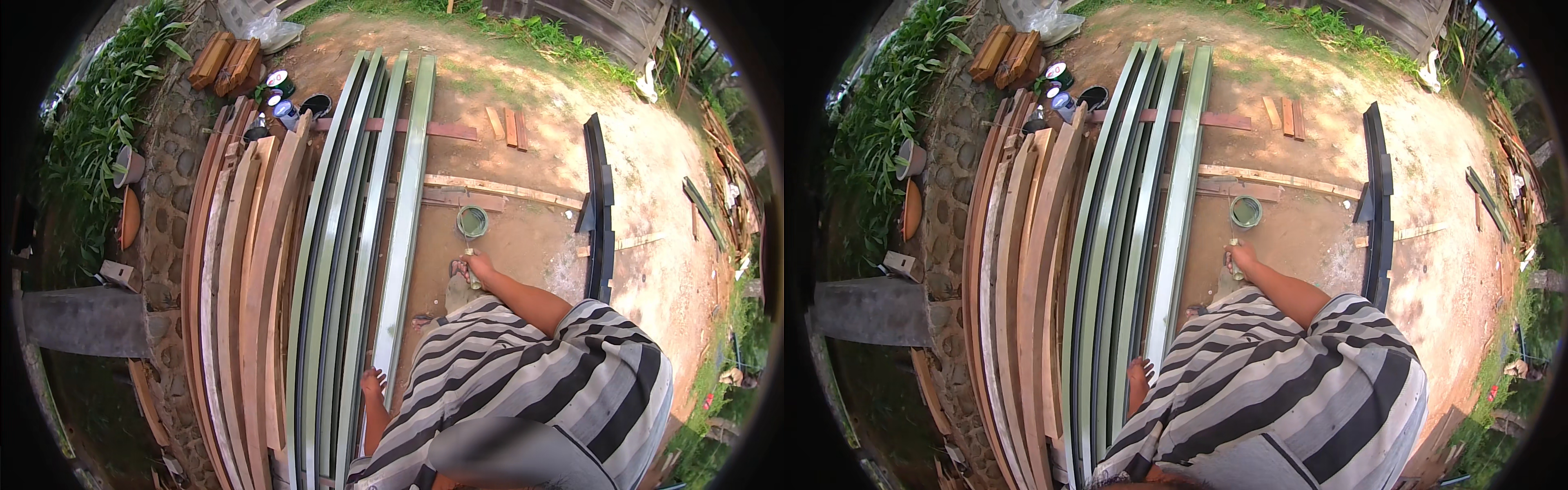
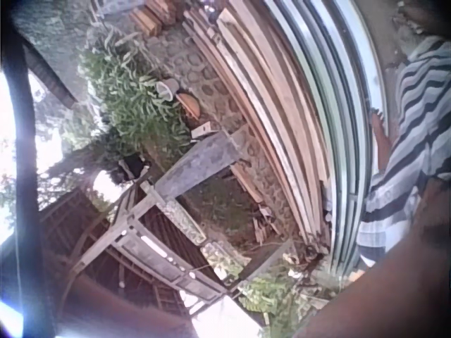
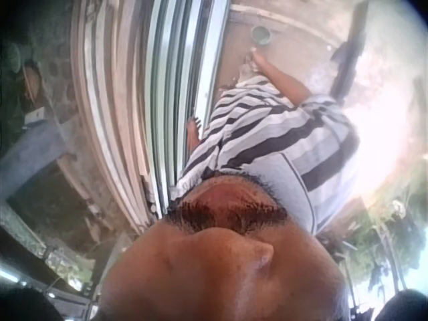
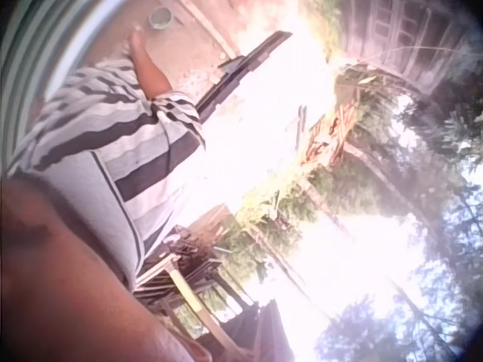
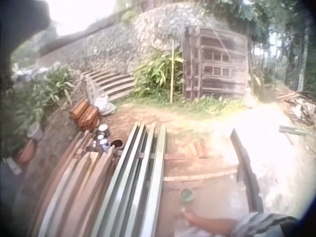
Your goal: The person paints long metal beams using a roller, dipping the roller into a paint bucket and applying the paint along the length of the beams laid out on a rack.
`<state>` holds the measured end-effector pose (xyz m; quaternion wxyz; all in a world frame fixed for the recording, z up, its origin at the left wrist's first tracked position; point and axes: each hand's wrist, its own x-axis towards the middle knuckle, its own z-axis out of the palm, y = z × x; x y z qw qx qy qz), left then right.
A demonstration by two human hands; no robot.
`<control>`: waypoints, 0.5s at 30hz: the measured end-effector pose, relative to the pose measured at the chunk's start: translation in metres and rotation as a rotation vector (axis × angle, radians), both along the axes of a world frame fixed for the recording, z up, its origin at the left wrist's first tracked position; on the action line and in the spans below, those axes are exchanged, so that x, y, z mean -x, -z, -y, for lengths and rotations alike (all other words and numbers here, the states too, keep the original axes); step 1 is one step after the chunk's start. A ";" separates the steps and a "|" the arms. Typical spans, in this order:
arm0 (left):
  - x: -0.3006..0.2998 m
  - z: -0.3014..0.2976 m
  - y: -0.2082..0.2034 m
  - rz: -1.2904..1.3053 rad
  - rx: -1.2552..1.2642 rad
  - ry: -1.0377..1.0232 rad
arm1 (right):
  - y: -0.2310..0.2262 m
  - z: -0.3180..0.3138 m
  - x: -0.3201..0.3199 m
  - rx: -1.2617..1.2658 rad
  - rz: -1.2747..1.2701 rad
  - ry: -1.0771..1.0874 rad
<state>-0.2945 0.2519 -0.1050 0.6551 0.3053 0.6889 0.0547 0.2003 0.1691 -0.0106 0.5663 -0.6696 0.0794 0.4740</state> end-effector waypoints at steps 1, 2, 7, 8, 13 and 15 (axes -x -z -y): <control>-0.004 -0.006 -0.004 -0.018 -0.008 -0.018 | 0.009 0.011 -0.010 0.024 -0.011 0.025; -0.012 -0.008 -0.007 -0.037 -0.016 -0.035 | 0.019 0.023 -0.023 0.049 -0.024 0.050; -0.055 0.001 -0.013 0.011 -0.043 -0.058 | 0.079 0.079 -0.108 0.412 0.209 -0.276; -0.057 0.010 -0.015 0.008 -0.047 -0.079 | 0.077 0.078 -0.117 0.473 0.284 -0.428; -0.109 0.066 -0.033 -0.044 -0.098 0.018 | 0.069 0.106 -0.172 0.585 0.593 -0.744; -0.115 0.079 -0.017 -0.023 0.108 0.068 | 0.084 0.122 -0.204 0.593 0.660 -0.855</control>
